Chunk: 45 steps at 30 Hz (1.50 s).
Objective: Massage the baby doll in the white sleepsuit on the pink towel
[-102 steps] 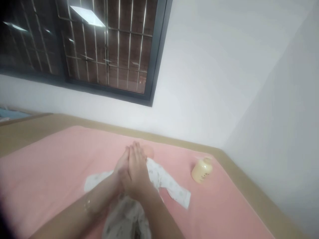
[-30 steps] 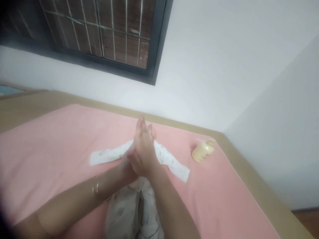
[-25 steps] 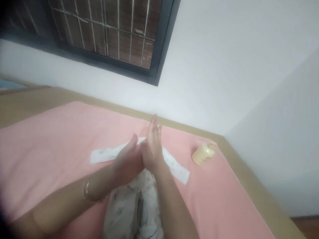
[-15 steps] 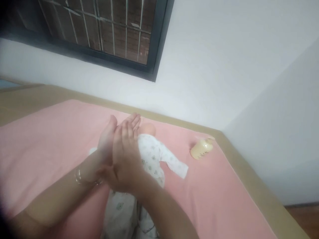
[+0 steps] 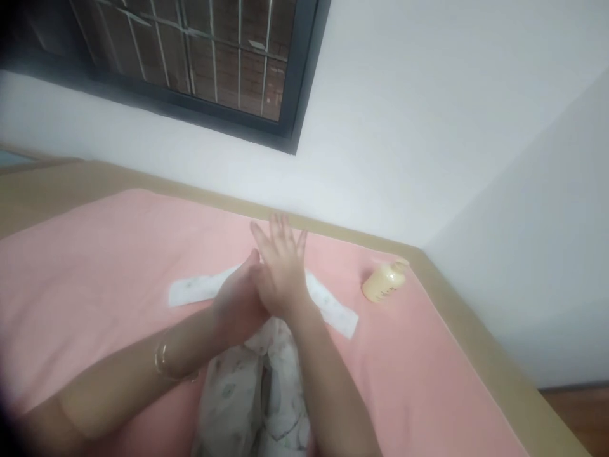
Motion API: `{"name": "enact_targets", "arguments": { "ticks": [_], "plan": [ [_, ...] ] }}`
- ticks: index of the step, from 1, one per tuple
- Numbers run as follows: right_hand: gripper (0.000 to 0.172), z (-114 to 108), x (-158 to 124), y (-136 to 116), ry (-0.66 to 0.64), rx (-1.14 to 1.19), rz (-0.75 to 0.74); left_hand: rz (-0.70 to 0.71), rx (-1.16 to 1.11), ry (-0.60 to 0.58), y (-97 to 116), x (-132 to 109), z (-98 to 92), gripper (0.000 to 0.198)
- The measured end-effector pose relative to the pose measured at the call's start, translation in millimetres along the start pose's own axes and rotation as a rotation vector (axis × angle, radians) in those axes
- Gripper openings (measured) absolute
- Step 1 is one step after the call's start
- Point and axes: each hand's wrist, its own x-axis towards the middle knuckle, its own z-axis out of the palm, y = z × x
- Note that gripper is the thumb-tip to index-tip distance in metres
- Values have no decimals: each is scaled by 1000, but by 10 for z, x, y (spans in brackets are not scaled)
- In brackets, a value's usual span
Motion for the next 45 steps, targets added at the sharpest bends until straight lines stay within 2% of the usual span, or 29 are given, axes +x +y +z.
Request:
{"name": "enact_targets", "arguments": {
  "ticks": [3, 6, 7, 9, 11, 13, 15, 18, 20, 23, 27, 30, 32, 35, 38, 41, 43, 45],
  "plan": [
    [57, 79, 10, 284, 28, 21, 68, -91, -109, -118, 120, 49, -24, 65],
    [56, 80, -3, 552, 47, 86, 161, -1, -52, -83, 121, 119, -123, 63],
    [57, 49, -9, 632, 62, 116, 193, 46, 40, -63, 89, 135, -166, 59],
    [57, -46, -19, 771, 125, 184, 259, 120, 363, -72, -18, 146, -260, 49],
    [55, -142, -32, 879, 236, 258, 334, 145, 769, -171, -175, 126, -366, 40],
    [53, -177, -67, 955, 317, 315, 391, 216, 1129, -332, -369, 77, -478, 34],
    [52, -113, -146, 1001, 265, 353, 361, 422, 1417, -453, -569, 2, -586, 29],
    [46, 126, -346, 1017, -46, 346, 128, 705, 1635, -455, -786, -126, -711, 34],
    [45, 298, -471, 987, -236, 302, 14, 753, 1658, -465, -839, -185, -751, 35],
    [49, 462, -500, 874, -335, 243, -34, 709, 1636, -522, -821, -207, -752, 25],
    [49, 542, -224, 721, -489, 214, -190, 672, 1656, -528, -767, -189, -725, 18],
    [46, 579, -67, 783, -576, 256, -179, 680, 1665, -522, -765, -198, -725, 21],
    [46, 580, -106, 905, -577, 305, -84, 696, 1675, -526, -779, -205, -730, 22],
    [50, 497, -332, 1033, -500, 415, 95, 714, 1677, -537, -807, -204, -740, 21],
    [47, 353, -524, 939, -466, 555, 206, 720, 1653, -544, -832, -188, -754, 20],
    [49, 329, -500, 709, -504, 611, 90, 714, 1634, -537, -852, -174, -776, 24],
    [48, 427, -378, 612, -528, 565, -37, 681, 1634, -531, -851, -174, -785, 26],
    [48, 570, -233, 624, -541, 463, -124, 630, 1633, -537, -826, -184, -783, 22]
  ]
}}
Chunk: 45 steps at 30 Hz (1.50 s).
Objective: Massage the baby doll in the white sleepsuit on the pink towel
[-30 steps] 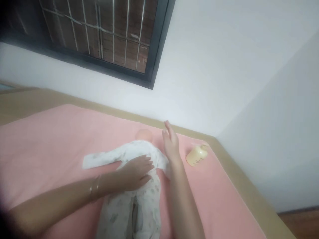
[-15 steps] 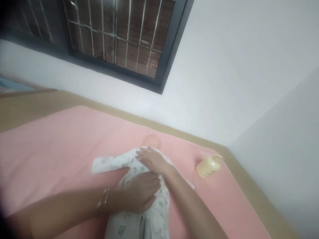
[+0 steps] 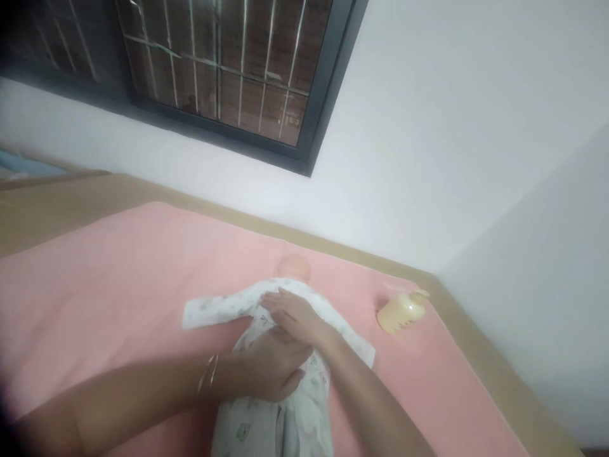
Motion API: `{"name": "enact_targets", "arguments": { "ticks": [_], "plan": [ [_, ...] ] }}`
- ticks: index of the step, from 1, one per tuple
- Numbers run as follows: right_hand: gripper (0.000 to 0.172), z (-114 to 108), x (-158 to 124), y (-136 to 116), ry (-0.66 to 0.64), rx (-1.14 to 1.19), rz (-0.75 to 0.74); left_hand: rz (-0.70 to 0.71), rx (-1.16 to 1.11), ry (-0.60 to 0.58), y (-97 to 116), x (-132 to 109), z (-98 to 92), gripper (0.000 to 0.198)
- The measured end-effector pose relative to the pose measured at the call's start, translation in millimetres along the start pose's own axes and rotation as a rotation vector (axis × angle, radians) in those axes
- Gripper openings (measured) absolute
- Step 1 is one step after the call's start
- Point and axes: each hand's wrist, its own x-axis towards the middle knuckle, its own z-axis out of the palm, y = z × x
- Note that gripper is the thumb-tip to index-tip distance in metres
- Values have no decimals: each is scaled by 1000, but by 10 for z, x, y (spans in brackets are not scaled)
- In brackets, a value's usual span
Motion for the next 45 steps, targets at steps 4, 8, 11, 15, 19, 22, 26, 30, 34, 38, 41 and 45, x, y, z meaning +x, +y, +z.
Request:
{"name": "enact_targets", "arguments": {
  "ticks": [4, 8, 11, 15, 19, 22, 26, 30, 34, 38, 41, 45],
  "plan": [
    [50, -45, 93, 310, -19, -225, 51, -8, -38, 5, 22, -2, -70, 19],
    [53, -121, -257, 365, 19, -237, 104, -2, -61, 12, 18, 3, -57, 19],
    [50, -114, -472, 180, -4, -179, 60, -1, -95, 10, 1, 17, -24, 24],
    [49, -64, -308, -40, -98, -185, -40, -36, -69, -37, -19, 33, -11, 25],
    [46, -96, 23, 40, -131, -322, -6, -48, -65, -53, -40, 41, -12, 24],
    [50, -124, -28, 183, -70, -413, 55, -25, -102, -8, -43, 51, -9, 28],
    [57, -93, -419, 187, 2, -394, 91, -1, -139, 0, -39, 65, -4, 34],
    [51, -76, -530, -37, -90, -324, 30, 7, -111, 11, -51, 57, 32, 26],
    [46, -105, -165, -97, -188, -374, -18, -22, -79, -7, -51, 38, 55, 24],
    [47, -148, 32, 161, -87, -418, 54, -4, -95, 68, -30, 39, 15, 35],
    [55, -137, -159, 312, 7, -415, 111, 11, -102, 88, -21, 47, -7, 34],
    [58, -69, -448, 180, 19, -382, 82, 13, -105, 24, -28, 50, 6, 28]
  ]
}}
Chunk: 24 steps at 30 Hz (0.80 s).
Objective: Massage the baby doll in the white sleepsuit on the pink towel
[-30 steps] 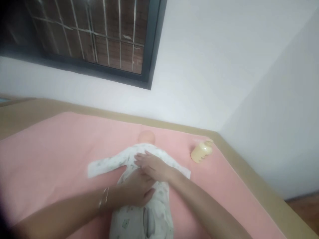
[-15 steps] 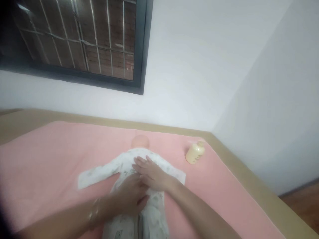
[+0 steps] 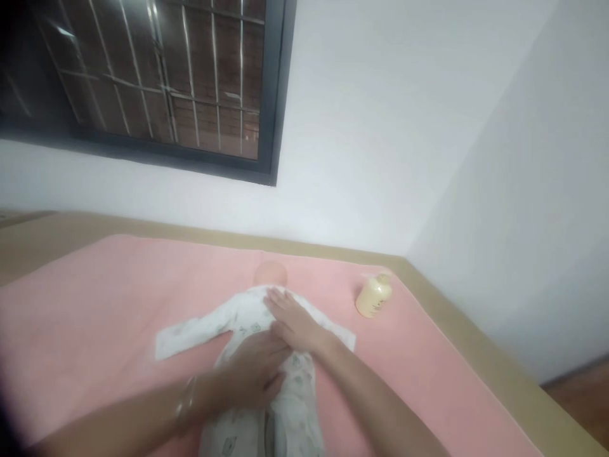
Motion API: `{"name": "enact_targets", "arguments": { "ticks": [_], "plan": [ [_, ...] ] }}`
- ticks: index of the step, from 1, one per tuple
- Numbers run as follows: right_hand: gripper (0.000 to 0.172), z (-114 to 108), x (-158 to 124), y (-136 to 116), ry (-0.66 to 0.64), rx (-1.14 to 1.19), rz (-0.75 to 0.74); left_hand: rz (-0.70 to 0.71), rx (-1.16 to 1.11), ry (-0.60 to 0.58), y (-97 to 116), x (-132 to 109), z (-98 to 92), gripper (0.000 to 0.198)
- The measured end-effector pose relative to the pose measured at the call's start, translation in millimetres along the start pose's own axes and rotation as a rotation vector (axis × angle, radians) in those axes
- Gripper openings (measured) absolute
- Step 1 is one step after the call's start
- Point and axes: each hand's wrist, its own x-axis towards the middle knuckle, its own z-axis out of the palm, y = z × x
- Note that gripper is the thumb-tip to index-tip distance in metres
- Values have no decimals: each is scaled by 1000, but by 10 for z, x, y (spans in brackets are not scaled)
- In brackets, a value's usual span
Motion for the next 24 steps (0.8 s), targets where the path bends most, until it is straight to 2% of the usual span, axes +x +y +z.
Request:
{"name": "enact_targets", "arguments": {
  "ticks": [2, 5, 9, 11, 14, 16, 18, 21, 24],
  "plan": [
    [53, -27, 10, -146, -49, 11, -69, -12, 30, -20, -5, -4, 9, 26],
    [46, -60, 236, -267, -119, 7, -131, -45, 61, -33, -7, -11, 8, 19],
    [47, -30, 479, -94, -78, -32, -74, -29, 39, -10, 0, -18, -14, 18],
    [51, 14, 408, 38, -41, -49, -24, -15, 35, 26, 6, -21, -20, 23],
    [58, 66, 126, 111, 11, -33, 44, -15, 16, 46, 16, -21, -22, 26],
    [58, 58, -38, 34, 13, 4, 43, -6, 0, 25, 17, -19, -16, 29],
    [54, 17, -76, -109, -32, 38, -5, 0, 10, 11, 11, -21, 1, 30],
    [47, -51, 123, -297, -123, 40, -99, -37, 59, 18, -5, -34, 31, 27],
    [44, -71, 420, -300, -142, 10, -107, -60, 66, -1, -15, -51, 40, 23]
  ]
}}
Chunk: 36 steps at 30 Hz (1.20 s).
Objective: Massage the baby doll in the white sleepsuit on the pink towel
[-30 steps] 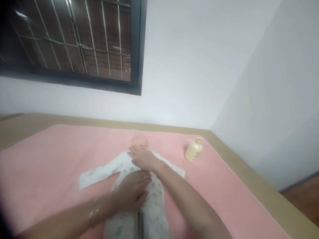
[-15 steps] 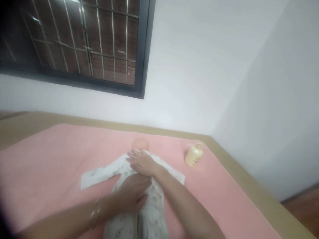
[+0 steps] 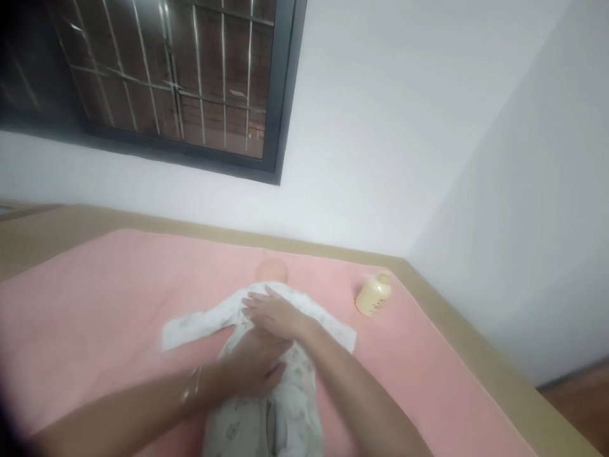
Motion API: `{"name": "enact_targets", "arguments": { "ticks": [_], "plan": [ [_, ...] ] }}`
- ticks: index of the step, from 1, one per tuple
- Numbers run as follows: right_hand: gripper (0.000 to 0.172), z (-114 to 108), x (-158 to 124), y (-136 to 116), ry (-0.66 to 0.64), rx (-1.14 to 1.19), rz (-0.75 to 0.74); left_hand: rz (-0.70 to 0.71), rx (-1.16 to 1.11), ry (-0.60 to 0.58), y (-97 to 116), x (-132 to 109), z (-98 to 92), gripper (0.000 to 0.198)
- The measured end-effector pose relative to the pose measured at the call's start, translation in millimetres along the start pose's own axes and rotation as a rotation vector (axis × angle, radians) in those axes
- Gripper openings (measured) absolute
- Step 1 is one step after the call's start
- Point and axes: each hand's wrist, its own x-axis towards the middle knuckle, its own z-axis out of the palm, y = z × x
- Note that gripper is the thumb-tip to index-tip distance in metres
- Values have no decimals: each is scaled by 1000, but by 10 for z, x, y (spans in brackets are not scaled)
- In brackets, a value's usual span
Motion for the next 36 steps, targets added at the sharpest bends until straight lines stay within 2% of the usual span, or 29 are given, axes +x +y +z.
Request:
{"name": "enact_targets", "arguments": {
  "ticks": [3, 7, 9, 12, 14, 17, 19, 22, 24, 27, 30, 32, 36],
  "plan": [
    [43, 25, 78, 169, 66, -56, 85, 20, -13, 3, 0, -8, -12, 20],
    [55, 150, -243, 352, 180, -94, 183, 42, -38, 27, 17, 2, -38, 20],
    [58, 194, -455, 342, 208, -68, 214, 45, -54, 14, 28, 14, -47, 16],
    [53, 182, -617, 169, 199, 36, 186, 62, -56, 11, 37, 29, -42, 22],
    [50, 134, -572, 11, 153, 104, 107, 60, -21, 25, 38, 30, -32, 25],
    [52, 59, -343, -109, 77, 155, -3, 21, 40, 35, 34, 19, -25, 24],
    [53, 31, -173, -47, 65, 155, -7, 9, 20, 26, 32, 7, -27, 23],
    [53, 45, -47, 197, 98, 92, 62, 26, -29, 55, 30, -12, -22, 23],
    [54, 95, -112, 354, 142, 49, 114, 35, -31, 86, 30, -22, -18, 25],
    [56, 220, -405, 437, 231, 34, 155, 46, -43, 51, 26, -26, -26, 24],
    [53, 343, -712, 321, 325, 110, 158, 59, -69, 24, 18, -15, -35, 24],
    [50, 378, -795, 180, 351, 196, 126, 76, -87, 38, 9, -7, -25, 26],
    [53, 293, -583, -63, 273, 261, 4, 80, -56, 54, -9, -6, 14, 24]
  ]
}}
